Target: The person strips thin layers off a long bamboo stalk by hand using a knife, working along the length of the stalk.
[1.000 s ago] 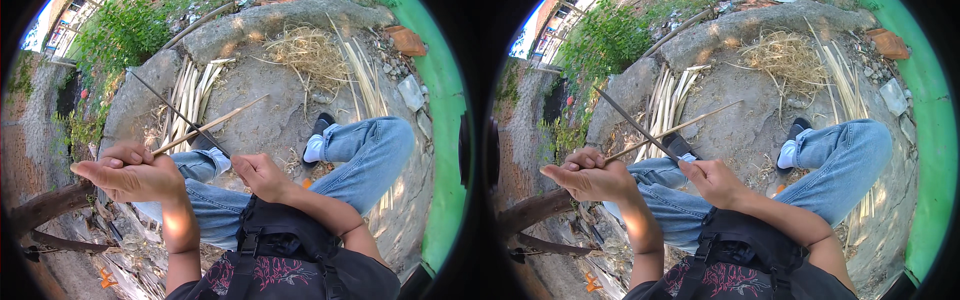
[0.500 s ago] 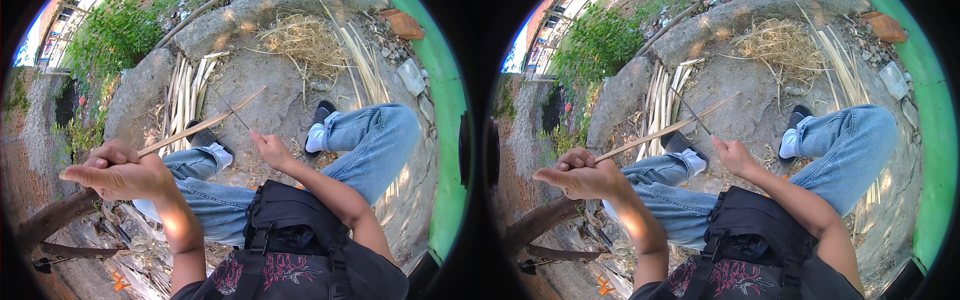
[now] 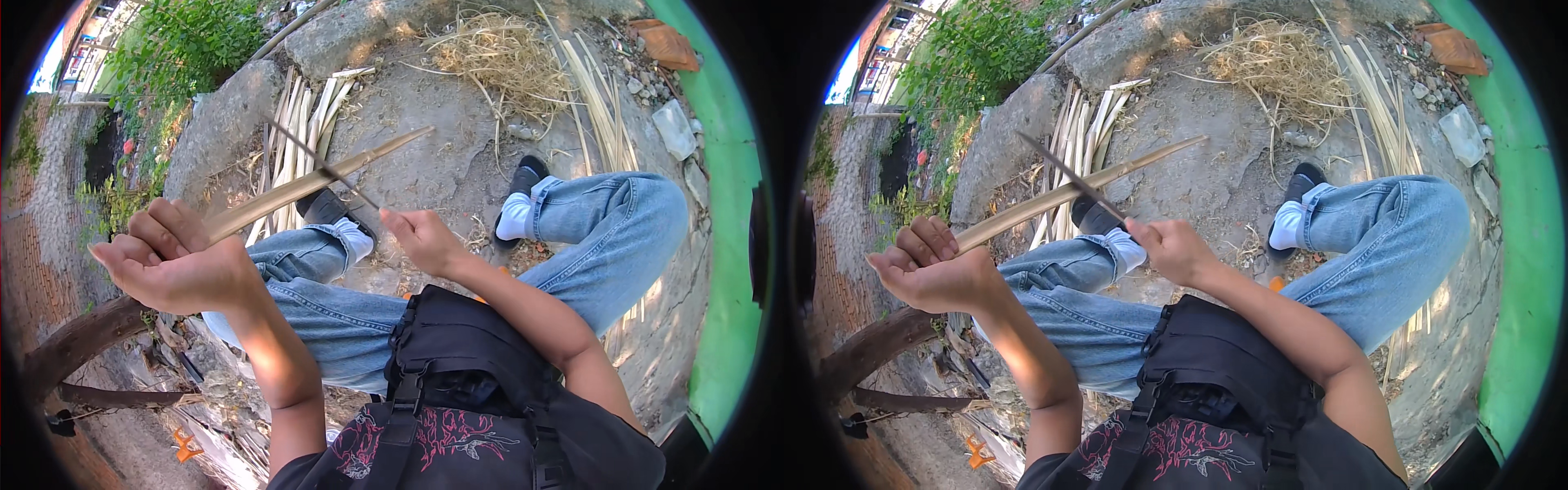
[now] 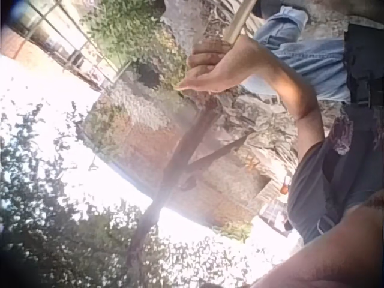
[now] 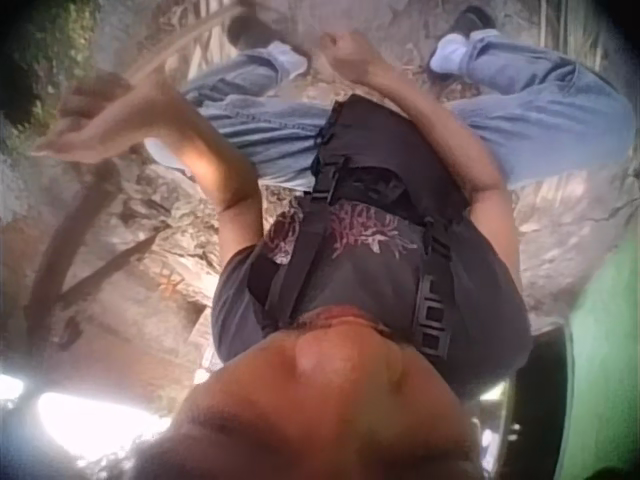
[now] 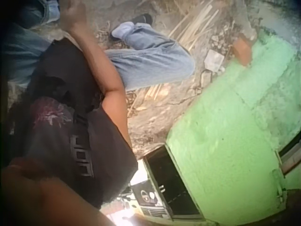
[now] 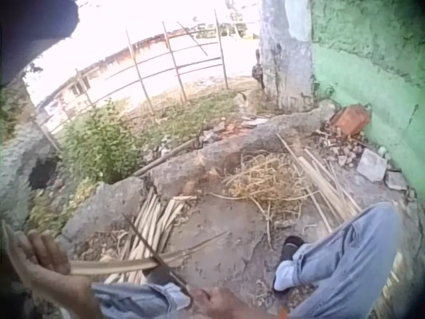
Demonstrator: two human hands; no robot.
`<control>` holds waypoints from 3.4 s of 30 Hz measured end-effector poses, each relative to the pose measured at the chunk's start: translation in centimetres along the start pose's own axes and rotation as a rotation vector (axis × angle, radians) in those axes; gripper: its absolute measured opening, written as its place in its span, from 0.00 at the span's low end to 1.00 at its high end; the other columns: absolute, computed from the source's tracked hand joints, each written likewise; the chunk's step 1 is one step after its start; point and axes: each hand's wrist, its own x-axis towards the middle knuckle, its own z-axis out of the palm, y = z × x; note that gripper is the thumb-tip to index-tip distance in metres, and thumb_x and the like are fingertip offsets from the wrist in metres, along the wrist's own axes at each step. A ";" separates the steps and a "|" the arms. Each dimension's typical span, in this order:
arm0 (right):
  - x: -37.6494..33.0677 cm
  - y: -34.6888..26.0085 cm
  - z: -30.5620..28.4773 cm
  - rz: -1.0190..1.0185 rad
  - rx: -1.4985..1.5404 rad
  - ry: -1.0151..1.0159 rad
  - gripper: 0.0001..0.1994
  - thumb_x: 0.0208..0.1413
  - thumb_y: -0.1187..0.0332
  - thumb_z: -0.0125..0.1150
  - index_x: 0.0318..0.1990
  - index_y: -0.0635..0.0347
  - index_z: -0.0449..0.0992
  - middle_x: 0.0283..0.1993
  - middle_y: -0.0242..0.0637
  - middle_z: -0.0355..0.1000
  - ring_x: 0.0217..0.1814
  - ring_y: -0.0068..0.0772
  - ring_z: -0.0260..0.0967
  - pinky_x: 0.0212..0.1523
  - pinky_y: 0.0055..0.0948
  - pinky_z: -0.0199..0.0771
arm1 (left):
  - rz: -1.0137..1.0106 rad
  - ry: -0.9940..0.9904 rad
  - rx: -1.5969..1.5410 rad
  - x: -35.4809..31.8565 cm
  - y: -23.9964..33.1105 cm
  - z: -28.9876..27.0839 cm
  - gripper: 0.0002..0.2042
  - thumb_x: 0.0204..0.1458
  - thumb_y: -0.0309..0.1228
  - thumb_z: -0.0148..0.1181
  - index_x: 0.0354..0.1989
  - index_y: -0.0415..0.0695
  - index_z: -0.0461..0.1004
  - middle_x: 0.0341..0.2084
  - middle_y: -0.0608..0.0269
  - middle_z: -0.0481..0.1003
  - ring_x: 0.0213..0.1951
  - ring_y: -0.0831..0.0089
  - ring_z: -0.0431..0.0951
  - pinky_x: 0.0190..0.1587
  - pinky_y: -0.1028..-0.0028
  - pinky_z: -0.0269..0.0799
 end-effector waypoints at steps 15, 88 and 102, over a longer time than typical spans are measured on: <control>1.1 0.0 0.2 0.067 -0.069 0.048 0.34 0.60 0.43 0.41 0.16 0.68 0.67 0.14 0.54 0.62 0.17 0.50 0.60 0.24 0.42 0.60 | -0.057 0.116 0.073 1.4 -1.0 -0.3 0.19 0.54 0.36 0.44 0.15 0.54 0.43 0.10 0.73 0.43 0.13 0.83 0.42 0.16 0.79 0.34; 0.4 -1.5 -2.4 0.167 -0.084 -0.021 0.34 0.58 0.38 0.42 0.19 0.65 0.67 0.15 0.36 0.61 0.19 0.28 0.57 0.25 0.36 0.61 | -0.084 -0.237 -0.055 1.7 3.6 1.8 0.20 0.53 0.36 0.47 0.12 0.55 0.46 0.08 0.73 0.45 0.11 0.82 0.42 0.14 0.79 0.35; -0.6 -1.1 -0.7 0.104 0.199 0.014 0.31 0.63 0.47 0.39 0.16 0.66 0.64 0.12 0.34 0.55 0.18 0.24 0.52 0.21 0.30 0.55 | 0.068 -0.115 0.075 0.7 3.3 5.2 0.19 0.49 0.32 0.47 0.11 0.55 0.44 0.08 0.72 0.45 0.11 0.81 0.43 0.15 0.78 0.37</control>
